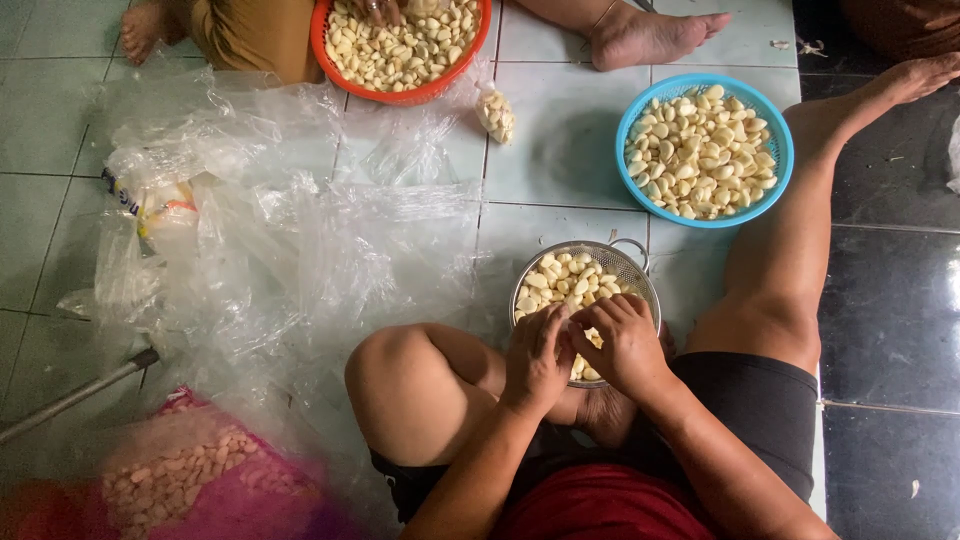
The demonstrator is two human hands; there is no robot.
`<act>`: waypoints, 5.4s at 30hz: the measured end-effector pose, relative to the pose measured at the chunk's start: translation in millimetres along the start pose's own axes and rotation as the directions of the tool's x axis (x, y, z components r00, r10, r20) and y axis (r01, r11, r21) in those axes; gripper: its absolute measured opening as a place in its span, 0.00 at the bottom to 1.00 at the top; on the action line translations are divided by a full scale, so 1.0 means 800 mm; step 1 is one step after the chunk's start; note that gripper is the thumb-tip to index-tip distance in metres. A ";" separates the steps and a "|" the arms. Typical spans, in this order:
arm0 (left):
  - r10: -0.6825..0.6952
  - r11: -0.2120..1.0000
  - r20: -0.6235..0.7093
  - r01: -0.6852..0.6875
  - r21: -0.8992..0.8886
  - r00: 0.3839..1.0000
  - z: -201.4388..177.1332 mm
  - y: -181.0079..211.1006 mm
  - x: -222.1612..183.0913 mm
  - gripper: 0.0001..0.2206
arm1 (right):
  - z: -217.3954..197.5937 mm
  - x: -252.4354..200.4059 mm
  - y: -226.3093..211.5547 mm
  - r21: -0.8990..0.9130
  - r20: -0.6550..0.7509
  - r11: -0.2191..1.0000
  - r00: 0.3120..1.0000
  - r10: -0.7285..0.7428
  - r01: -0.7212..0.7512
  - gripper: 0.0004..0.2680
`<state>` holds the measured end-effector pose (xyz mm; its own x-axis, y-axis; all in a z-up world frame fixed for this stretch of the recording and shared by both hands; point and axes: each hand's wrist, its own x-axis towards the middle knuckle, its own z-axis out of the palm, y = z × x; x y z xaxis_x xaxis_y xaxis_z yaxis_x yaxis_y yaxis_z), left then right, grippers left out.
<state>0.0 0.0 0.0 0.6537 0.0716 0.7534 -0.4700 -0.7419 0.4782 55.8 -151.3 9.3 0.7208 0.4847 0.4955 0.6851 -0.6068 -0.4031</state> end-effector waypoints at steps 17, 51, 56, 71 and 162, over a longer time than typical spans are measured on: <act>-0.451 0.868 0.052 0.451 -0.207 0.891 0.018 -0.010 -0.019 0.26 | 0.012 -0.008 0.019 -0.061 0.084 0.994 0.992 0.098 -0.094 0.05; -0.630 0.572 0.298 0.688 -0.447 0.718 0.022 -0.029 -0.039 0.20 | -0.004 0.001 0.032 0.516 0.674 0.426 0.660 0.333 -0.743 0.09; -0.684 0.485 0.287 0.713 -0.507 0.670 0.028 -0.040 -0.051 0.20 | 0.032 0.009 0.191 -0.181 0.141 0.949 0.948 0.284 -0.257 0.12; -0.744 0.486 0.296 0.789 -0.375 0.599 0.026 -0.044 -0.036 0.15 | 0.057 -0.037 0.244 -0.628 0.098 0.716 0.881 0.462 -0.306 0.17; -0.682 0.543 0.276 0.721 -0.430 0.678 0.024 -0.018 -0.019 0.07 | -0.046 -0.071 0.158 -0.595 0.183 0.731 0.829 0.528 -0.335 0.08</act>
<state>8.2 -2.8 -27.0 0.9268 0.3707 0.0599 -0.0386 -0.0648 0.9972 97.5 -278.7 -41.0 0.9788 0.1966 0.0572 0.1971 -0.9804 -0.0029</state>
